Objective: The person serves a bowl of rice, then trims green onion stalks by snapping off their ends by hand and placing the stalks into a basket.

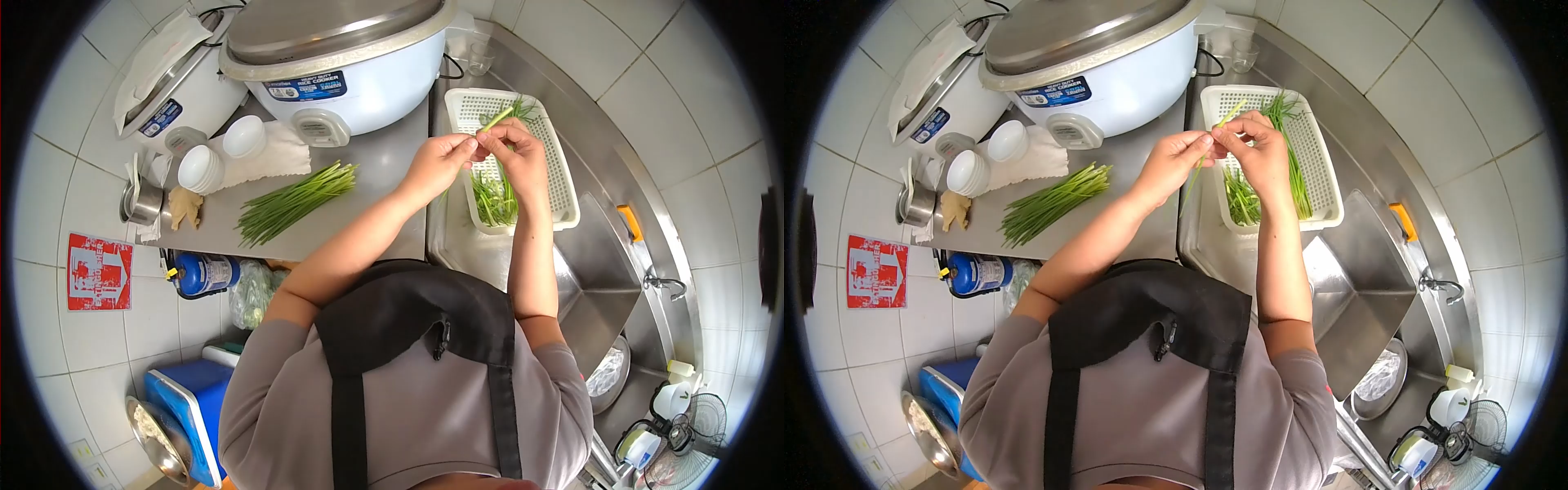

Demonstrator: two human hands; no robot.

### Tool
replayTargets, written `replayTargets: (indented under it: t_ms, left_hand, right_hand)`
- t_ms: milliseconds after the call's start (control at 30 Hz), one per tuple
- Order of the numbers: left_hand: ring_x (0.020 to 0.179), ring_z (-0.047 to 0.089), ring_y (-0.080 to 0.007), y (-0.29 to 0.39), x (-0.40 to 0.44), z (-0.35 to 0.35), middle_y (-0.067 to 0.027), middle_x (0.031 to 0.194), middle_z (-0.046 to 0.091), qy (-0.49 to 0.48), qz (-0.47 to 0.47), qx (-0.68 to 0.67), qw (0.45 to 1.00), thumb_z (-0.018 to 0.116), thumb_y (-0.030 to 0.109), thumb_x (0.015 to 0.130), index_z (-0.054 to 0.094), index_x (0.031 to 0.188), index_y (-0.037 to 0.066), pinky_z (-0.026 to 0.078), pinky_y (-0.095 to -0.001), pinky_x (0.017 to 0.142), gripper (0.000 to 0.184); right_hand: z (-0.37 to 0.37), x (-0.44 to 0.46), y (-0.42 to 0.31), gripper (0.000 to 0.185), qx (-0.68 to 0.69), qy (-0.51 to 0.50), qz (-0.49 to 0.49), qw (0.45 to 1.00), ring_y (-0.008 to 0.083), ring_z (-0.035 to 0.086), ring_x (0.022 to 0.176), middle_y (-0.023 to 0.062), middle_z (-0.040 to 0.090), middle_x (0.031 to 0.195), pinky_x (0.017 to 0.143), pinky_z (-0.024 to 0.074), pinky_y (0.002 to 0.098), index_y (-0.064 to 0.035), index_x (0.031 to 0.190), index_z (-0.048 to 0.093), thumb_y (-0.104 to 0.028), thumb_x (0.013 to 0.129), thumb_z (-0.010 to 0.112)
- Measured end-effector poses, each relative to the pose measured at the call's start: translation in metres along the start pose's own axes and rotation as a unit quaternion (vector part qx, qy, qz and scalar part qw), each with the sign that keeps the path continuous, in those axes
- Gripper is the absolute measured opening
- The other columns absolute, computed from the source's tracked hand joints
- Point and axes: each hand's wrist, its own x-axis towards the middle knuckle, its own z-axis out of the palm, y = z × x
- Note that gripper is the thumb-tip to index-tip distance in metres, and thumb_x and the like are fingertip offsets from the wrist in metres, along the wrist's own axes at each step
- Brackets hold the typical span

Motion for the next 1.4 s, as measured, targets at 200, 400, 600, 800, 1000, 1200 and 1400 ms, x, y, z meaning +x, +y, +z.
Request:
replayTargets:
  t_ms: [200,400,600,800,1000,1200,1400]
  left_hand:
    - [0.085,0.059,-0.0119,-0.010,-0.001,-0.010,-0.0047,0.089,0.065,0.023,0.022,0.191,0.981,0.045,0.022,0.093,0.060,0.098,-0.003,0.045,-0.0240,0.078,0.029]
    - [0.085,0.060,-0.0150,-0.007,-0.001,-0.019,-0.0066,0.088,0.065,-0.005,0.034,0.200,0.979,0.044,0.022,0.094,0.060,0.096,-0.001,0.046,-0.0261,0.079,0.028]
    - [0.069,0.059,-0.0121,0.014,-0.001,-0.026,-0.0052,0.079,0.064,-0.016,-0.064,0.225,0.972,0.043,0.023,0.093,0.061,0.096,0.002,0.047,-0.0270,0.065,0.027]
    - [0.058,0.054,-0.0157,0.009,0.004,-0.007,-0.0048,0.062,0.057,-0.035,0.031,0.425,0.904,0.047,0.023,0.090,0.063,0.097,0.006,0.042,-0.0309,0.056,0.024]
    - [0.056,0.052,-0.0163,0.000,0.009,0.008,-0.0055,0.061,0.054,-0.055,0.058,0.415,0.906,0.046,0.021,0.090,0.062,0.098,0.005,0.042,-0.0312,0.055,0.024]
    - [0.063,0.050,-0.0101,-0.026,0.018,0.019,-0.0033,0.067,0.057,-0.063,-0.024,0.218,0.974,0.046,0.022,0.091,0.063,0.098,0.004,0.042,-0.0268,0.061,0.026]
    - [0.081,0.055,-0.0089,-0.057,0.021,0.032,-0.0020,0.081,0.062,-0.023,-0.065,0.191,0.979,0.065,0.028,0.082,0.062,0.092,0.001,0.042,-0.0240,0.076,0.030]
  right_hand:
    - [-0.004,-0.006,-0.003,0.011,-0.083,-0.014,-0.001,0.996,0.0151,0.049,0.079,0.0026,0.055,0.071,0.071,0.0376,0.0267,-0.0022,0.076,0.067,-0.012,0.072,0.070]
    - [-0.028,-0.012,-0.010,0.008,-0.220,-0.056,-0.009,0.974,0.0173,0.050,0.075,0.0056,0.053,0.070,0.065,0.0371,0.0289,0.0001,0.072,0.062,-0.007,0.072,0.066]
    - [-0.058,-0.015,-0.012,0.008,-0.161,-0.040,0.042,0.985,0.0134,0.054,0.068,0.0058,0.057,0.073,0.063,0.0424,0.0262,0.0011,0.082,0.059,-0.004,0.076,0.061]
    - [-0.022,-0.017,-0.025,0.009,-0.242,-0.057,-0.115,0.962,0.0123,0.050,0.060,0.0031,0.051,0.069,0.054,0.0389,0.0274,0.0011,0.085,0.057,-0.004,0.079,0.061]
    - [-0.020,-0.017,-0.015,0.012,-0.335,-0.025,-0.123,0.934,0.0274,0.055,0.064,0.0107,0.054,0.073,0.057,0.0422,0.0360,-0.0008,0.083,0.059,-0.009,0.076,0.064]
    - [-0.026,-0.021,0.031,0.017,-0.005,0.112,0.085,0.990,0.0120,0.042,0.053,-0.0005,0.044,0.059,0.049,0.0363,0.0270,0.0018,0.090,0.060,-0.014,0.088,0.054]
    - [-0.025,-0.026,0.063,0.023,0.329,0.113,0.157,0.924,0.0096,0.042,0.062,0.0013,0.053,0.073,0.058,0.0377,0.0229,0.0040,0.098,0.059,-0.015,0.091,0.049]
